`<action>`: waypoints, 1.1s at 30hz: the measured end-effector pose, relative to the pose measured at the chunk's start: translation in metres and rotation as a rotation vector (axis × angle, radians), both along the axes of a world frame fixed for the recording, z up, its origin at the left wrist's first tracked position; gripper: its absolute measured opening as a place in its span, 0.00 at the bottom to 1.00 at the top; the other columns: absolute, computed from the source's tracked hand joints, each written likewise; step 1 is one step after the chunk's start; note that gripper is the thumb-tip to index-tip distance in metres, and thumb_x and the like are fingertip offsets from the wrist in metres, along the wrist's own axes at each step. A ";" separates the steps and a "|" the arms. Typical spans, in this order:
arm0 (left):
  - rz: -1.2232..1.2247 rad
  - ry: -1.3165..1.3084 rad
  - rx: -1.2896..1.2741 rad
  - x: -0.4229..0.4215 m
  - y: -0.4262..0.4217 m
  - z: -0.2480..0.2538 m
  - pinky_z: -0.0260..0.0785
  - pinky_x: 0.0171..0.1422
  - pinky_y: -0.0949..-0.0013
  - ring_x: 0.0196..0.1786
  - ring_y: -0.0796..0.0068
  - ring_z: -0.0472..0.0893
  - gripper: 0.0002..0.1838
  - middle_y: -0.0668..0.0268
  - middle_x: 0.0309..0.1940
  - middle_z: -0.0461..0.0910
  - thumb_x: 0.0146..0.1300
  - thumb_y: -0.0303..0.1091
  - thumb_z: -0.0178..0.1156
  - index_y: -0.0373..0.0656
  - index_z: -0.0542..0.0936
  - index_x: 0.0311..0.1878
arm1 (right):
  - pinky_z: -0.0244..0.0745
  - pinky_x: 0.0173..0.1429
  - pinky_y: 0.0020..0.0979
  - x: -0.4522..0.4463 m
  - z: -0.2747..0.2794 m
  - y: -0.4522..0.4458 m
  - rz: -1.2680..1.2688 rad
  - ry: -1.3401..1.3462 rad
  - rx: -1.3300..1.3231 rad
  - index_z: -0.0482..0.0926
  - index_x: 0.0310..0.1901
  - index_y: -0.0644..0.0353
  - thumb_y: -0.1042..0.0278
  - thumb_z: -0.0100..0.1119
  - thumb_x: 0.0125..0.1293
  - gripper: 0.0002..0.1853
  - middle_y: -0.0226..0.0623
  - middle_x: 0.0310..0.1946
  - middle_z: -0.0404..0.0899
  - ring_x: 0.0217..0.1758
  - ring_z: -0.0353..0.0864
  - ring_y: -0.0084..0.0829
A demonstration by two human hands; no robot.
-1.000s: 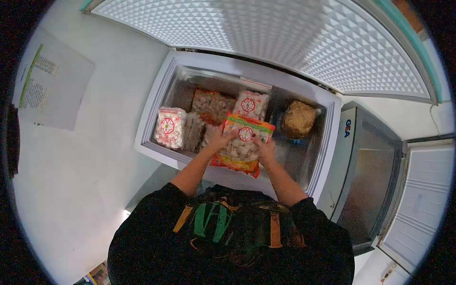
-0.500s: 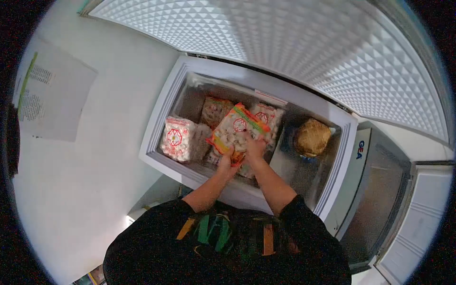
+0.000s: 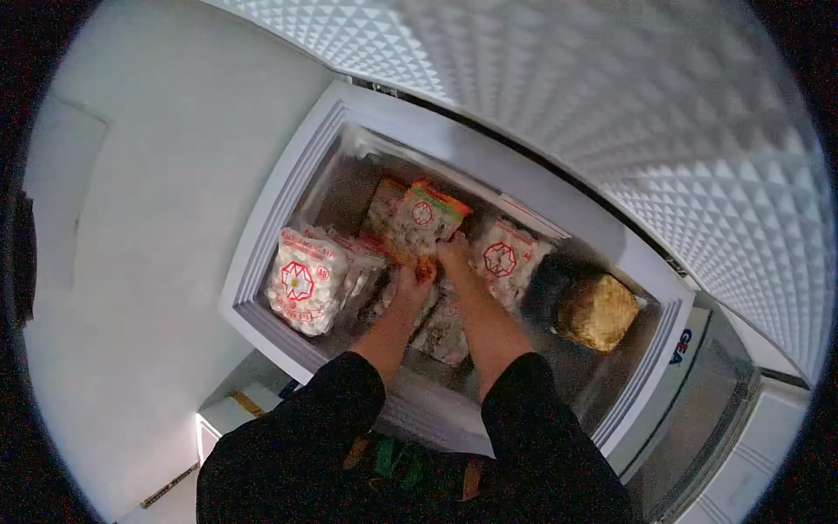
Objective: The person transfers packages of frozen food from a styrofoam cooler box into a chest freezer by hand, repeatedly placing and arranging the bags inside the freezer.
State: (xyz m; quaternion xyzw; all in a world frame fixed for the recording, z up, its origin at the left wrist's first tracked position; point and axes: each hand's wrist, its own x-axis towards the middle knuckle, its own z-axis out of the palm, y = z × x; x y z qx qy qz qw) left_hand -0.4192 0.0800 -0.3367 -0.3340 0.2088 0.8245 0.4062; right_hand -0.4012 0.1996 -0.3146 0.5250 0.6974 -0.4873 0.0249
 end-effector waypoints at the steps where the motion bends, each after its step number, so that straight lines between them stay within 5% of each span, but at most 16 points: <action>1: 0.074 -0.087 -0.034 -0.005 0.006 -0.010 0.71 0.33 0.69 0.35 0.69 0.71 0.10 0.64 0.30 0.71 0.60 0.35 0.48 0.39 0.69 0.39 | 0.70 0.39 0.34 0.002 -0.010 0.005 -0.064 0.118 -0.215 0.71 0.40 0.63 0.68 0.55 0.48 0.16 0.39 0.35 0.73 0.36 0.74 0.35; 2: 0.147 -0.174 -0.068 -0.011 0.012 -0.020 0.71 0.32 0.71 0.33 0.71 0.71 0.09 0.65 0.28 0.71 0.60 0.35 0.48 0.39 0.70 0.36 | 0.71 0.37 0.33 0.004 -0.020 0.009 -0.129 0.234 -0.431 0.71 0.39 0.62 0.70 0.53 0.50 0.13 0.38 0.33 0.73 0.34 0.74 0.34; 6: 0.260 -0.073 -0.117 -0.035 0.020 -0.074 0.70 0.31 0.72 0.29 0.72 0.69 0.08 0.65 0.26 0.68 0.60 0.34 0.48 0.39 0.69 0.34 | 0.72 0.36 0.29 0.032 -0.014 -0.002 -0.264 0.300 -0.574 0.72 0.38 0.61 0.75 0.49 0.52 0.10 0.37 0.32 0.74 0.32 0.74 0.28; 9: 0.375 -0.167 -0.244 -0.069 0.008 -0.119 0.69 0.30 0.70 0.29 0.71 0.69 0.08 0.63 0.25 0.68 0.60 0.36 0.49 0.40 0.69 0.34 | 0.71 0.36 0.27 0.058 0.018 -0.025 -0.245 0.580 -0.473 0.72 0.38 0.62 0.79 0.46 0.53 0.10 0.35 0.31 0.74 0.33 0.74 0.26; 10: 0.249 -0.137 -0.483 -0.086 0.001 -0.152 0.68 0.31 0.68 0.27 0.71 0.68 0.13 0.62 0.25 0.67 0.60 0.40 0.48 0.39 0.67 0.36 | 0.71 0.35 0.27 0.067 0.019 -0.031 -0.232 0.704 -0.433 0.72 0.36 0.64 0.79 0.47 0.54 0.08 0.36 0.31 0.75 0.32 0.74 0.26; 12: 0.008 -0.108 -0.907 -0.093 0.019 -0.132 0.66 0.40 0.60 0.40 0.60 0.71 0.20 0.56 0.43 0.69 0.58 0.43 0.50 0.40 0.69 0.48 | 0.71 0.34 0.27 0.080 0.028 -0.033 -0.213 0.826 -0.391 0.73 0.35 0.66 0.79 0.47 0.56 0.06 0.38 0.31 0.75 0.31 0.75 0.27; 15: 0.199 0.006 -0.780 -0.069 0.036 -0.113 0.65 0.41 0.62 0.38 0.64 0.70 0.20 0.58 0.43 0.67 0.59 0.43 0.48 0.39 0.65 0.49 | 0.72 0.35 0.29 0.099 0.029 -0.026 -0.019 0.671 -0.191 0.72 0.34 0.66 0.77 0.47 0.58 0.05 0.38 0.31 0.75 0.31 0.75 0.28; 18: 0.432 0.148 -0.616 -0.040 0.034 -0.114 0.65 0.41 0.64 0.36 0.68 0.69 0.21 0.61 0.42 0.64 0.61 0.43 0.45 0.39 0.61 0.51 | 0.72 0.37 0.29 0.113 0.021 -0.023 -0.169 1.005 -0.593 0.71 0.33 0.68 0.80 0.43 0.57 0.06 0.39 0.32 0.75 0.32 0.76 0.29; 19: 0.479 0.176 -0.580 -0.032 0.030 -0.125 0.64 0.41 0.65 0.36 0.69 0.69 0.21 0.62 0.42 0.63 0.61 0.43 0.45 0.39 0.60 0.52 | 0.72 0.37 0.29 0.112 0.043 -0.029 -0.126 0.940 -0.472 0.71 0.33 0.68 0.81 0.42 0.57 0.06 0.39 0.32 0.75 0.32 0.76 0.29; 20: 0.153 0.634 -0.896 -0.024 0.023 -0.167 0.65 0.40 0.65 0.36 0.71 0.69 0.20 0.62 0.42 0.64 0.62 0.42 0.43 0.39 0.60 0.53 | 0.73 0.37 0.28 0.110 0.061 -0.034 -0.083 0.872 -0.351 0.71 0.33 0.68 0.81 0.42 0.57 0.06 0.40 0.32 0.75 0.32 0.76 0.29; 22: -0.210 1.087 -1.176 -0.028 0.012 -0.199 0.65 0.39 0.65 0.36 0.73 0.69 0.19 0.62 0.43 0.64 0.63 0.40 0.42 0.40 0.60 0.54 | 0.73 0.37 0.27 0.109 0.072 -0.040 -0.041 0.823 -0.309 0.71 0.33 0.68 0.81 0.42 0.57 0.06 0.40 0.32 0.75 0.33 0.76 0.28; 25: -0.385 1.722 -1.190 -0.065 -0.021 -0.225 0.64 0.38 0.70 0.38 0.75 0.69 0.22 0.62 0.51 0.60 0.62 0.34 0.42 0.43 0.55 0.59 | 0.73 0.38 0.26 0.113 0.082 -0.046 0.013 0.753 -0.240 0.72 0.33 0.68 0.82 0.41 0.57 0.07 0.40 0.33 0.75 0.34 0.76 0.27; 27: -0.681 1.791 -1.366 -0.080 -0.027 -0.198 0.65 0.40 0.68 0.43 0.71 0.67 0.24 0.61 0.55 0.55 0.61 0.32 0.43 0.46 0.53 0.60 | 0.73 0.39 0.26 0.115 0.085 -0.047 0.027 0.733 -0.214 0.72 0.33 0.67 0.82 0.41 0.57 0.07 0.40 0.34 0.75 0.34 0.76 0.26; 30: -1.162 1.544 -1.593 -0.085 -0.013 -0.136 0.67 0.43 0.64 0.50 0.65 0.65 0.28 0.61 0.60 0.48 0.58 0.28 0.44 0.50 0.51 0.62 | 0.71 0.43 0.27 0.119 0.079 -0.045 0.070 0.786 -0.132 0.72 0.33 0.67 0.83 0.40 0.56 0.09 0.39 0.34 0.75 0.35 0.76 0.25; 33: -1.160 1.340 -1.361 -0.091 -0.008 -0.132 0.69 0.44 0.63 0.55 0.61 0.65 0.31 0.60 0.64 0.43 0.57 0.26 0.46 0.54 0.49 0.63 | 0.70 0.44 0.27 0.124 0.076 -0.045 0.105 0.769 -0.082 0.72 0.34 0.66 0.84 0.41 0.55 0.09 0.39 0.35 0.75 0.34 0.76 0.25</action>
